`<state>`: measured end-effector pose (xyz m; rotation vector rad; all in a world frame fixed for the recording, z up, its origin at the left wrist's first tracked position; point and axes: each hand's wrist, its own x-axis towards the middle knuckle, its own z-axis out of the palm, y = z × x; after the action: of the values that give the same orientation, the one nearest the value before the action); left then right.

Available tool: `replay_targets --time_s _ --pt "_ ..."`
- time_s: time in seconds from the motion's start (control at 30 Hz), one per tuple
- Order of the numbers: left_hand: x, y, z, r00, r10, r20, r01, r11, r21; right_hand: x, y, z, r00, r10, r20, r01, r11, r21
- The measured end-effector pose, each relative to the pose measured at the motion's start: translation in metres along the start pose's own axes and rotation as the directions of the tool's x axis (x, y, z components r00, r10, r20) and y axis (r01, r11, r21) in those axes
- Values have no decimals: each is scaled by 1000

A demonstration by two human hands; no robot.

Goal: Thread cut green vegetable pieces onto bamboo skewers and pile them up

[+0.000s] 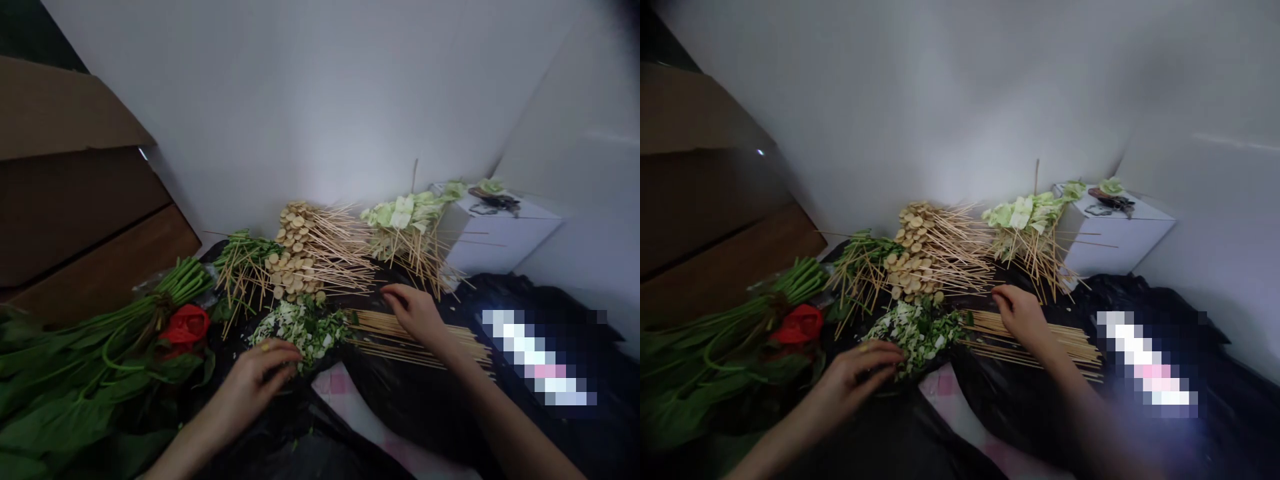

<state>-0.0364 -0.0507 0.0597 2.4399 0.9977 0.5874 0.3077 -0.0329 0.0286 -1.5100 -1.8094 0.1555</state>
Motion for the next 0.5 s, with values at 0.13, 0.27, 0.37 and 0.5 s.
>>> replay_targets --time_s 0.13,0.27,0.37,0.5 --pt "3 14 36 980 127 155 -140 987 78 -38 23 -16 960 25 279 5 994 -107" --pt "24 17 65 949 247 197 -280 946 162 -75 38 -22 907 70 416 36 969 -243" --pt "35 14 90 927 317 199 -355 913 201 -82 48 -20 901 120 417 35 938 -346" --pt "35 4 113 912 315 262 -374 901 219 -73 54 -15 909 81 409 128 879 -460"
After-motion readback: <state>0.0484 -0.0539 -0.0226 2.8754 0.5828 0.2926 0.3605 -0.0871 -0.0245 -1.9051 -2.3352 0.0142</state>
